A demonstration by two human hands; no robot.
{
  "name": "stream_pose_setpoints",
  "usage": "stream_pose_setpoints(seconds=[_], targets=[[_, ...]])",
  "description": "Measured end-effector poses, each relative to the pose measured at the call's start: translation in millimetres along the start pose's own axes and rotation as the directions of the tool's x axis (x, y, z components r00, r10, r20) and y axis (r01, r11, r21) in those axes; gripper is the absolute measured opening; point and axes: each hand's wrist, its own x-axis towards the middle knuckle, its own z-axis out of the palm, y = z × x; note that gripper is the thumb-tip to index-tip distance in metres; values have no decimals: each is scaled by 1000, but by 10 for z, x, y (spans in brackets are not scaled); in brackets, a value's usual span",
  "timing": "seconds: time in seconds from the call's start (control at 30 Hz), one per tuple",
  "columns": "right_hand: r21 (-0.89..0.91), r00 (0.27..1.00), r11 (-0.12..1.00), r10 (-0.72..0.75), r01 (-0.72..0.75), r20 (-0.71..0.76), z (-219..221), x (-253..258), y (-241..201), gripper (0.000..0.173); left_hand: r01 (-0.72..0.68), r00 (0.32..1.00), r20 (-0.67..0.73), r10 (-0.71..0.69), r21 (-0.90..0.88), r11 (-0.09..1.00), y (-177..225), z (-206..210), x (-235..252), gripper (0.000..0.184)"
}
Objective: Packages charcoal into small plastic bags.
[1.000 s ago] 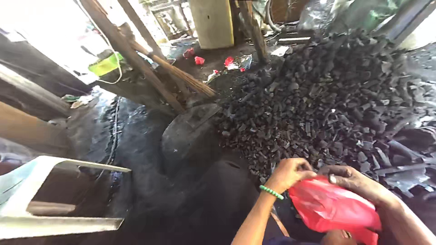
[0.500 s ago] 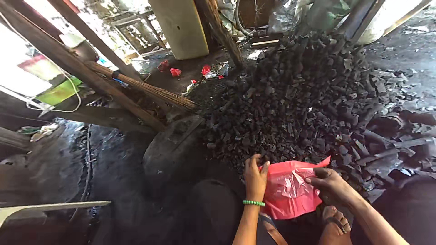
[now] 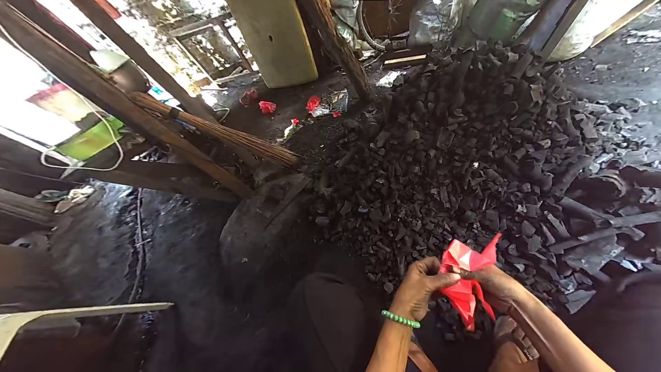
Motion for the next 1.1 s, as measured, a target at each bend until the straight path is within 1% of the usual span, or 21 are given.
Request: stream_pose_setpoints(seconds=[0.07, 0.17, 0.2, 0.27, 0.33, 0.4, 0.43, 0.5, 0.53, 0.57, 0.6, 0.63, 0.67, 0.7, 0.77, 0.8, 0.87, 0.93, 0.97, 1.03, 1.1], targets=[[-254, 996, 964, -88, 82, -13, -203, 100, -29, 8, -5, 1000, -17, 1, -232, 973, 110, -107, -63, 20], [-742, 990, 671, -104, -3, -97, -505, 239, -154, 11, -121, 993, -52, 109, -483, 867, 285, -337, -150, 12], [-817, 985, 573, -93, -65, -144, -578, 273, -163, 18, -188, 982, -93, 164, -512, 838, 350, -415, -159, 10], [-883, 985, 460, -95, -87, -147, -664, 335, -112, 33, -282, 959, -141, 245, -523, 804, 400, -563, -81, 26], [-889, 998, 457, -69, 39, 8, -622, 397, -52, 59, -318, 944, -204, 259, -353, 880, 375, -591, 67, 33], [-764, 987, 628, -40, 148, 157, -411, 449, -46, 92, -254, 956, -172, 238, -76, 964, 344, -531, 221, 21], [-695, 980, 700, -40, 165, 193, -285, 486, -64, 95, -205, 974, -91, 208, 46, 978, 328, -479, 286, 15], [-674, 967, 705, -66, 221, 247, -156, 621, -116, 68, -133, 985, 152, 83, 356, 925, 334, -409, 404, 15], [-738, 960, 623, -82, 258, 266, -147, 719, -163, 43, -108, 973, 227, -30, 571, 814, 370, -412, 481, 17], [-808, 967, 537, -60, 241, 248, -154, 823, -241, 25, -57, 963, 205, -173, 786, 615, 423, -433, 570, 21], [-855, 977, 477, -45, 206, 211, -195, 942, -303, 18, 41, 952, 74, -298, 931, 362, 467, -465, 664, 25], [-854, 982, 487, -63, 184, 175, -280, 1070, -344, 15, 172, 928, -108, -356, 973, 152, 498, -526, 768, 30], [-809, 986, 563, -101, 168, 134, -371, 1190, -380, 11, 293, 902, -266, -340, 956, 30, 509, -633, 883, 34], [-725, 985, 668, -145, 167, 93, -455, 1318, -398, 8, 371, 893, -362, -269, 929, -19, 504, -779, 1003, 35], [-543, 987, 827, -156, 145, 26, -514, 1594, -415, 8, 421, 907, -420, -28, 905, 62, 442, -1086, 1217, 36], [-516, 988, 844, -153, 142, 23, -508, 1747, -412, 5, 402, 891, -432, 141, 894, 200, 365, -1241, 1322, 33], [-658, 989, 740, -138, 141, 56, -454, 2074, -422, 24, 302, 751, -552, 363, 776, 554, 165, -1520, 1563, 66], [-869, 982, 466, -156, 168, 106, -423, 2433, -399, 43, 275, 600, -741, 302, 546, 791, 30, -1692, 1795, 70], [-933, 976, 312, -169, 182, 134, -406, 2593, -374, 48, 308, 571, -789, 225, 460, 833, -23, -1758, 1880, 71], [-986, 978, 67, -151, 155, 144, -353, 2845, -325, 56, 408, 599, -795, 92, 402, 820, -125, -1892, 2014, 75], [-990, 985, -94, -128, 105, 117, -311, 2990, -224, 67, 460, 649, -761, 18, 412, 787, -223, -1973, 2107, 74]])
